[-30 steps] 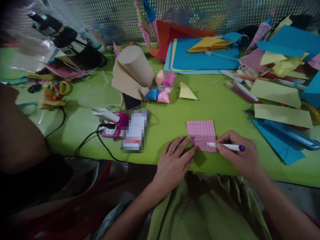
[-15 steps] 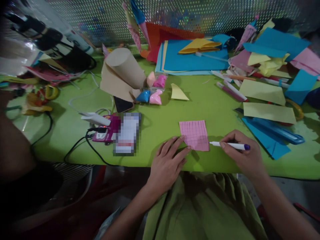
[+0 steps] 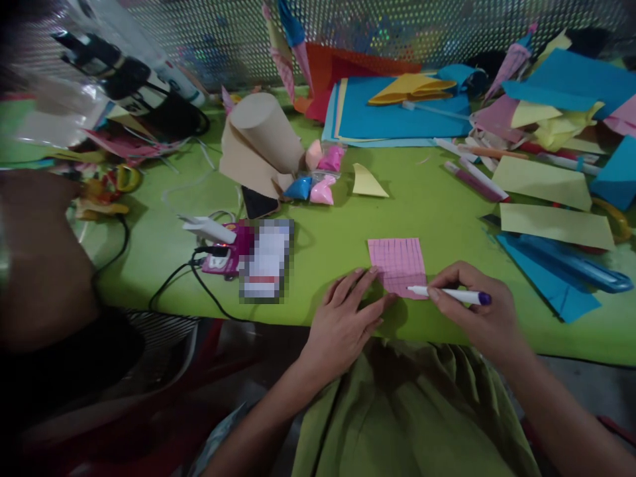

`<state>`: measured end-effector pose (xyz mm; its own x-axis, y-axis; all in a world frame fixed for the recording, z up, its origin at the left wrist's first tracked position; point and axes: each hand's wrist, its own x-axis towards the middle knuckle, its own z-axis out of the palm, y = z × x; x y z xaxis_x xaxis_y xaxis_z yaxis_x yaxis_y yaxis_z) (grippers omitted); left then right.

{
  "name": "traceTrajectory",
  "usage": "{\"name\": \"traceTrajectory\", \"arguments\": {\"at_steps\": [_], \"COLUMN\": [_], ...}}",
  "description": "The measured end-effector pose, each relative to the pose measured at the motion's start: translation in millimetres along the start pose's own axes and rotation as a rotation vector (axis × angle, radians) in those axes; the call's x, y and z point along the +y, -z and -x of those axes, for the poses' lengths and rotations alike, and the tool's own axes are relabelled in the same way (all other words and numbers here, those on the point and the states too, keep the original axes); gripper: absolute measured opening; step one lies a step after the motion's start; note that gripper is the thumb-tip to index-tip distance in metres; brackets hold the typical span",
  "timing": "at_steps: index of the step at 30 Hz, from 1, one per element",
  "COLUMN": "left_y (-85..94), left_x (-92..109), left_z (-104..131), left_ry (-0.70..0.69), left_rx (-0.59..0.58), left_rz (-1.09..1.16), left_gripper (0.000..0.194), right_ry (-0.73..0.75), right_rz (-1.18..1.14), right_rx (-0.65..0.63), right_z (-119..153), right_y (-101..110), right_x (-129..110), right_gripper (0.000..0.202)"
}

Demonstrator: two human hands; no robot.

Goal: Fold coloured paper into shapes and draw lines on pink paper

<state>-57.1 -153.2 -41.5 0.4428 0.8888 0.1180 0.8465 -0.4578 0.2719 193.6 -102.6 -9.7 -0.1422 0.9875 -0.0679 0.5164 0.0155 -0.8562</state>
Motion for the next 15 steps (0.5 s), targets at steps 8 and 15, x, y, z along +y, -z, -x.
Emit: {"name": "traceTrajectory", "arguments": {"at_steps": [8,15], "left_y": [-2.1,-1.1], "left_x": [-1.3,-0.7], "left_z": [1.6,1.1], "left_ry": [-0.016,0.001], "left_rx": [0.023,0.02], "left_rz": [0.0,0.018], "left_gripper": [0.042,0.043], "right_ry": [0.055,0.039], "right_rz": [0.009,0.036], "right_rx": [-0.133,-0.116], "right_z": [-8.5,-8.8], "right_y": [-24.3,-20.9], "right_x": [-11.4,-8.4], "right_gripper": [0.013,0.014]}}
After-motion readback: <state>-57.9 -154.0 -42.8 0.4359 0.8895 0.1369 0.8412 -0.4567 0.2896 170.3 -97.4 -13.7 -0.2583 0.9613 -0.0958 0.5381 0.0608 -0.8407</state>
